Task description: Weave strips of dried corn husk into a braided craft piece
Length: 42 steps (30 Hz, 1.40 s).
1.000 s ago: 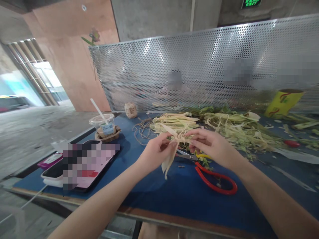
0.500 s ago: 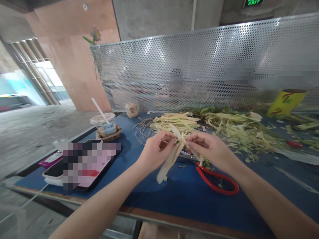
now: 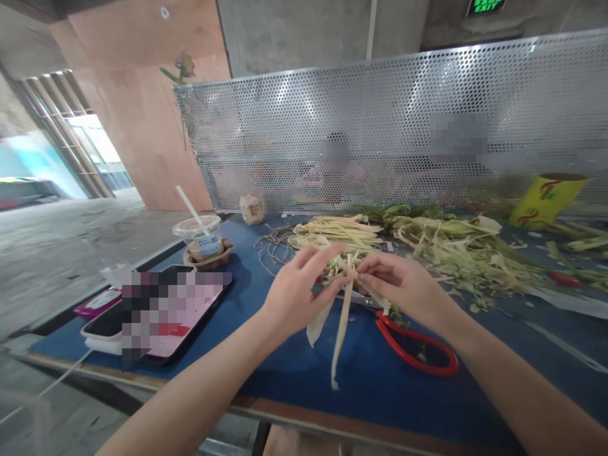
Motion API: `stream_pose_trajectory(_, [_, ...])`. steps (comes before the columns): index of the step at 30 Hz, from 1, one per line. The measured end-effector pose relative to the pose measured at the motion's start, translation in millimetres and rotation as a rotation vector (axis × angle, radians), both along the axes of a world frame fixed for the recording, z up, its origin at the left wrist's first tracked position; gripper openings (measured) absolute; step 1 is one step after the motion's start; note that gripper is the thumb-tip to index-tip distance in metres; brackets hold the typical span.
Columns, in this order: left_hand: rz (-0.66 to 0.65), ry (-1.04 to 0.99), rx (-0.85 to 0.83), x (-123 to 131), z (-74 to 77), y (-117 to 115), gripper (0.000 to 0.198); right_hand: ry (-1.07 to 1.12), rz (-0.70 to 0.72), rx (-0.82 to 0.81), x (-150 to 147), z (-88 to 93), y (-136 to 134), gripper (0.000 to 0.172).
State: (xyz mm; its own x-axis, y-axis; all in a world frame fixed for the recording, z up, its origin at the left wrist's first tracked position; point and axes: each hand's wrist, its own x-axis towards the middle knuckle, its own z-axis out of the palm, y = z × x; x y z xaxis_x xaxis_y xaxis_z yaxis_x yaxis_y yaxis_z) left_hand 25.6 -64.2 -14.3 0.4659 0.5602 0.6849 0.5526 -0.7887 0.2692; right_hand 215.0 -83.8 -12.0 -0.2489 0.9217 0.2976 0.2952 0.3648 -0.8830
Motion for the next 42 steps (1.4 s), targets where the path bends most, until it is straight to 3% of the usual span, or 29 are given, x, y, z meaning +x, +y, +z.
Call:
stream_pose_trajectory(2, [-0.035,0.088,0.14,0.5,-2.2,2.3,0.03,-0.011,0.016,-0.006,-1.8,-1.5,-0.6,0.014])
stream_pose_trajectory(5, [-0.058,0.109,0.156,1.3,-5.0,5.5,0.021,-0.053,-0.022,-0.011,-2.1,-3.2,-0.1,0.016])
stream_pose_trajectory(11, [-0.089,-0.02,-0.032,3.5,-2.0,1.8,0.016,-0.252,-0.168,0.085,-1.2,-3.3,1.9,0.014])
stream_pose_trajectory(16, [-0.02,-0.193,-0.303,4.9,2.6,-1.1,0.013,-0.353,-0.24,0.147,0.8,-4.3,2.7,0.014])
stream_pose_trajectory(19, [-0.01,-0.214,-0.369,3.3,2.8,-0.1,0.018,-0.383,-0.322,0.19,1.4,-5.1,1.8,0.012])
stream_pose_trajectory(21, [-0.007,-0.13,-0.298,1.8,2.0,0.9,0.02,-0.387,-0.336,0.234,0.7,-5.9,1.1,0.01])
stream_pose_trajectory(25, [0.011,0.14,0.012,1.3,-0.9,2.8,0.022,-0.44,-0.278,0.298,-1.1,-8.1,1.6,0.01])
stream_pose_trajectory(28, [0.014,0.205,0.107,2.8,-1.9,3.6,0.025,-0.452,-0.295,0.292,0.4,-10.0,4.5,0.009])
stream_pose_trajectory(34, [0.019,0.169,0.126,4.5,-4.0,4.6,0.025,-0.296,-0.209,0.18,0.4,-8.0,4.4,0.018])
stream_pose_trajectory(39, [-0.015,0.057,0.09,3.8,-5.3,6.4,0.022,-0.262,-0.171,0.254,-4.0,-4.8,-1.8,0.018])
stream_pose_trajectory(42, [-0.037,-0.074,-0.026,2.4,-2.4,5.9,0.02,-0.278,-0.214,0.257,-2.6,-4.4,-1.0,0.016])
